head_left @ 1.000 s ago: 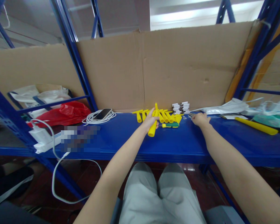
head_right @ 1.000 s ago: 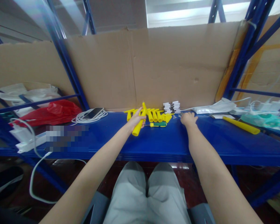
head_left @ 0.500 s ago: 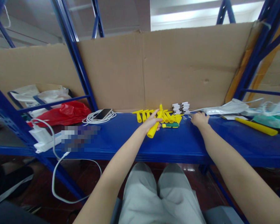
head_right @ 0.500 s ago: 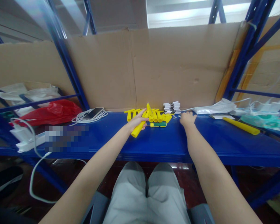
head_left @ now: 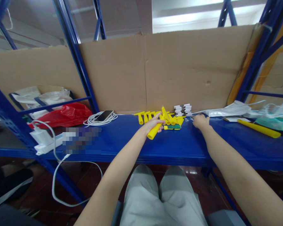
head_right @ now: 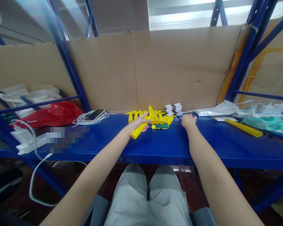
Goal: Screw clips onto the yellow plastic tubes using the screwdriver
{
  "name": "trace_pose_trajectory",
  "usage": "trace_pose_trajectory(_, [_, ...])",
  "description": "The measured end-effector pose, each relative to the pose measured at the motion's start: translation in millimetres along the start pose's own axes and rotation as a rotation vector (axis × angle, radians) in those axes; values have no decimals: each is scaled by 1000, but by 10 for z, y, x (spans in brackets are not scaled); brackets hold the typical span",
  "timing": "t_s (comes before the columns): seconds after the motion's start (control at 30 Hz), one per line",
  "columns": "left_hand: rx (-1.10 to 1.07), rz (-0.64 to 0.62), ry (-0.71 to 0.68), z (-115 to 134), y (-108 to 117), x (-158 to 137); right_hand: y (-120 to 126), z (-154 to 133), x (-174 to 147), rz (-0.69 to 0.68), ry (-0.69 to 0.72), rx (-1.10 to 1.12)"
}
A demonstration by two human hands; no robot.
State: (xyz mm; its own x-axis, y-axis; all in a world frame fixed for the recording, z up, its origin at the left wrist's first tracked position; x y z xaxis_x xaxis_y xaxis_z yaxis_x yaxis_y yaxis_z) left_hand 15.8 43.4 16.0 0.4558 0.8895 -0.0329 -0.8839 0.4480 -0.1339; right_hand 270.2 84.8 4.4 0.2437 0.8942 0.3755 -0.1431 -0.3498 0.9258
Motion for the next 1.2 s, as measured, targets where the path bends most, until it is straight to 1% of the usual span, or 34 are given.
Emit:
trace_pose_trajectory(0.47, [3,-12,25,6,-35,-42,4,-60,-37,3,52,1])
trace_pose_trajectory(0.6, [-4,-33,33,-4,-30,-39,53,-105,-15,60,68,73])
trace_pose_trajectory(0.67, [-5,-47,39,-12,-27,-32,98,-151,26,120,70,187])
trace_pose_trajectory(0.73, [0,-58,49,-21,-23,-22,163,-242,71,206,110,389])
trace_pose_trajectory(0.83, [7,-68,61,-35,-16,-6,293,-467,81,338,278,756])
trace_pose_trajectory(0.9, [4,-78,63,-42,-15,3,370,-625,36,387,384,957])
trace_pose_trajectory(0.97, [-1,-92,63,-46,-18,6,414,-766,-27,379,439,1088])
trace_pose_trajectory(1.03, [-2,-101,63,-48,-22,5,436,-885,-92,336,467,1153])
trace_pose_trajectory(1.1, [2,-107,64,-50,-25,1,452,-959,-145,303,476,1178])
trace_pose_trajectory(1.2, [4,-115,68,-52,-31,-6,477,-992,-188,295,478,1188])
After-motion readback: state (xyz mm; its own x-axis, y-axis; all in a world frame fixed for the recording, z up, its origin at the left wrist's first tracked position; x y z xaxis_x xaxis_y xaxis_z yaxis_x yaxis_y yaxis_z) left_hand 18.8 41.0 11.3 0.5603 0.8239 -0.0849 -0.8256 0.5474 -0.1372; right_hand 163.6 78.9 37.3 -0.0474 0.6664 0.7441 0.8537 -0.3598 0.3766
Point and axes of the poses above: each hand's wrist, its own x-axis towards the middle knuckle, its own y-axis out of the back of the hand, z = x × y, the point moved 6 cm from there along x, towards the middle knuckle, and after that the axes turned 6 degrees about z, right-handed, at the moved point
